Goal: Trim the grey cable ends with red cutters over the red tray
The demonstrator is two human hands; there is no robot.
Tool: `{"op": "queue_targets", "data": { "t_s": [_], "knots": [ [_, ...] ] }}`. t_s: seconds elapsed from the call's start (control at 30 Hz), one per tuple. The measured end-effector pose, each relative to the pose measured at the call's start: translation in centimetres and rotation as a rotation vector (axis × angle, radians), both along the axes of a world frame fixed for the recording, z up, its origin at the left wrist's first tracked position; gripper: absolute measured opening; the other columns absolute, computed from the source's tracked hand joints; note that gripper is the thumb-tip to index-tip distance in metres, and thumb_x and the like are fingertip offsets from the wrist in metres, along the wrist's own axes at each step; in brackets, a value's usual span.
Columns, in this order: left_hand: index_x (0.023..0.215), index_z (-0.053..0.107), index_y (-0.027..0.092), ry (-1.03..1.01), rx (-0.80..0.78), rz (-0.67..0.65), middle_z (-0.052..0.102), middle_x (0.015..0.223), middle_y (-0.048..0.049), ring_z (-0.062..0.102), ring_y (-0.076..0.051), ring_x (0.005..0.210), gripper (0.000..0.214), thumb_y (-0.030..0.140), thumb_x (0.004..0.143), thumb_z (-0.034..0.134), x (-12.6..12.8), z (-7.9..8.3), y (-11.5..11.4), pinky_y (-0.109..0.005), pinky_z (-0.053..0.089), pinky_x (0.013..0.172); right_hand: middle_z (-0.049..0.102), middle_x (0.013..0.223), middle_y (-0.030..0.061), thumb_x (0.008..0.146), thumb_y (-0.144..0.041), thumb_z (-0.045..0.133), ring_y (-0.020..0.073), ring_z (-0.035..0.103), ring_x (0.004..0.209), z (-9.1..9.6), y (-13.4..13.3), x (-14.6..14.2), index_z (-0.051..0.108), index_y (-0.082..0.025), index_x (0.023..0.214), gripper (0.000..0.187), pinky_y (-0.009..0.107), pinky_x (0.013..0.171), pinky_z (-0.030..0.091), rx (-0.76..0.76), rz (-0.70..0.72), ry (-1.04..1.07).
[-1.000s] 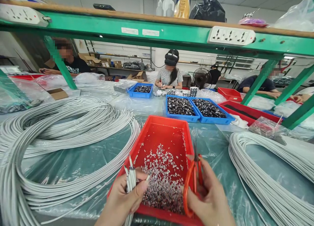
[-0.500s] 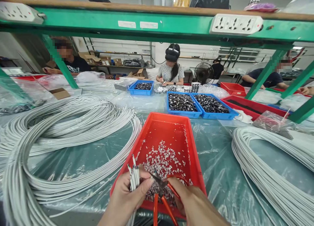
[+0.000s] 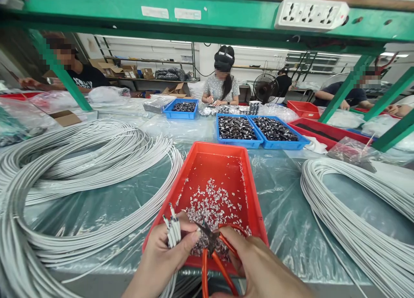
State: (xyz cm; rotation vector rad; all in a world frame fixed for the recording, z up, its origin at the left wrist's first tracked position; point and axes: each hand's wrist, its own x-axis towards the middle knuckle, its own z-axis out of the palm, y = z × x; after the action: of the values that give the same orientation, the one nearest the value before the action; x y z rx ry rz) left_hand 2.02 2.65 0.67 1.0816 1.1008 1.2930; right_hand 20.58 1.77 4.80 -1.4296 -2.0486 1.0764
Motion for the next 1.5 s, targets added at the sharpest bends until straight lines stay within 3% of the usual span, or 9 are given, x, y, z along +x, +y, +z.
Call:
{"op": "queue_targets", "data": {
  "t_s": [0.17, 0.27, 0.43, 0.63, 0.77, 0.97, 1.17, 1.37, 1.5],
  "knots": [
    [0.063, 0.072, 0.017, 0.017, 0.062, 0.11, 0.054, 0.055, 0.002, 0.043, -0.009, 0.052, 0.003, 0.018, 0.066, 0.071, 0.4, 0.3, -0.2, -0.02, 0.036, 0.051, 0.071, 0.09, 0.0084, 0.057, -0.017, 0.064, 0.0258, 0.067, 0.071, -1.0, 0.1, -0.7, 0.063, -0.022, 0.109, 0.053, 0.037, 0.063, 0.056, -0.009, -0.045, -0.014],
    [0.065, 0.072, 0.018, -0.129, -0.004, 0.013, 0.049, 0.052, 0.0046, 0.035, -0.004, 0.041, 0.005, 0.023, 0.066, 0.074, 0.3, 0.6, -0.3, -0.017, 0.028, 0.04, 0.068, 0.078, 0.0027, 0.057, -0.014, 0.062, 0.0194, 0.064, 0.062, -1.6, 0.7, -0.5, 0.061, -0.024, 0.106, 0.05, 0.029, 0.058, 0.055, 0.091, -0.075, 0.144],
    [0.067, 0.067, 0.016, -0.299, -0.124, -0.048, 0.038, 0.043, 0.0094, 0.024, 0.0, 0.032, 0.023, 0.037, 0.064, 0.077, -0.1, 0.7, 0.0, -0.015, 0.015, 0.034, 0.041, 0.05, -0.0092, 0.074, -0.033, 0.062, 0.0124, 0.043, 0.042, -1.5, 1.6, 0.9, 0.053, -0.029, 0.106, 0.034, 0.019, 0.036, 0.039, 0.334, -0.543, 0.515],
    [0.071, 0.062, 0.014, -0.253, -0.169, -0.01, 0.033, 0.037, 0.0126, 0.022, -0.001, 0.033, 0.032, 0.041, 0.063, 0.077, 0.1, 0.6, 0.1, -0.014, 0.016, 0.035, 0.058, 0.07, -0.0045, 0.067, -0.023, 0.074, 0.0121, 0.052, 0.057, -1.9, 1.3, -1.2, 0.057, -0.028, 0.109, 0.046, 0.021, 0.058, 0.046, 0.013, -0.293, 0.633],
    [0.07, 0.062, 0.014, -0.235, -0.147, -0.028, 0.035, 0.038, 0.012, 0.023, -0.001, 0.032, 0.03, 0.04, 0.065, 0.075, 0.1, 0.6, 0.0, -0.015, 0.015, 0.035, 0.043, 0.045, -0.0091, 0.074, -0.031, 0.069, 0.0076, 0.034, 0.039, -2.1, 2.0, -2.7, 0.065, -0.019, 0.086, 0.018, 0.02, 0.04, 0.033, -0.125, -0.198, 0.627],
    [0.069, 0.065, 0.016, -0.182, -0.132, -0.07, 0.035, 0.038, 0.0111, 0.022, -0.002, 0.032, 0.019, 0.033, 0.07, 0.071, 0.3, 0.2, 0.0, -0.017, 0.018, 0.034, 0.027, 0.048, -0.0087, 0.076, -0.027, 0.064, 0.0088, 0.023, 0.044, -2.2, 2.5, -3.6, 0.058, -0.017, 0.054, 0.024, 0.024, 0.041, 0.022, 0.067, -0.161, 0.502],
    [0.06, 0.063, 0.016, -0.117, -0.051, -0.003, 0.056, 0.054, 0.0021, 0.047, -0.009, 0.051, 0.015, 0.025, 0.069, 0.07, 0.9, 0.4, 0.0, -0.02, 0.04, 0.052, 0.027, 0.049, -0.0082, 0.07, -0.008, 0.058, 0.0088, 0.024, 0.045, -1.8, 2.4, -3.4, 0.038, -0.02, 0.048, 0.032, 0.023, 0.042, 0.021, 0.335, -0.062, 0.293],
    [0.065, 0.063, 0.015, -0.229, -0.17, -0.177, 0.045, 0.038, 0.0073, 0.034, -0.003, 0.031, 0.025, 0.038, 0.069, 0.072, 0.4, 1.3, 0.1, -0.014, 0.022, 0.034, 0.035, 0.049, -0.0077, 0.069, -0.014, 0.058, 0.0092, 0.032, 0.043, -1.9, 2.1, -4.6, 0.044, -0.021, 0.056, 0.02, 0.021, 0.04, 0.029, 0.246, -0.209, 0.368],
    [0.06, 0.062, 0.013, -0.436, -0.17, -0.244, 0.054, 0.047, 0.0031, 0.041, -0.003, 0.031, 0.031, 0.04, 0.067, 0.074, 0.2, 1.3, 0.2, -0.014, 0.025, 0.032, 0.047, 0.046, -0.0065, 0.078, -0.029, 0.055, 0.0094, 0.043, 0.038, -1.2, 1.8, -5.6, 0.049, -0.022, 0.064, 0.017, 0.02, 0.038, 0.038, 0.152, -0.265, 0.503]
  ]
}}
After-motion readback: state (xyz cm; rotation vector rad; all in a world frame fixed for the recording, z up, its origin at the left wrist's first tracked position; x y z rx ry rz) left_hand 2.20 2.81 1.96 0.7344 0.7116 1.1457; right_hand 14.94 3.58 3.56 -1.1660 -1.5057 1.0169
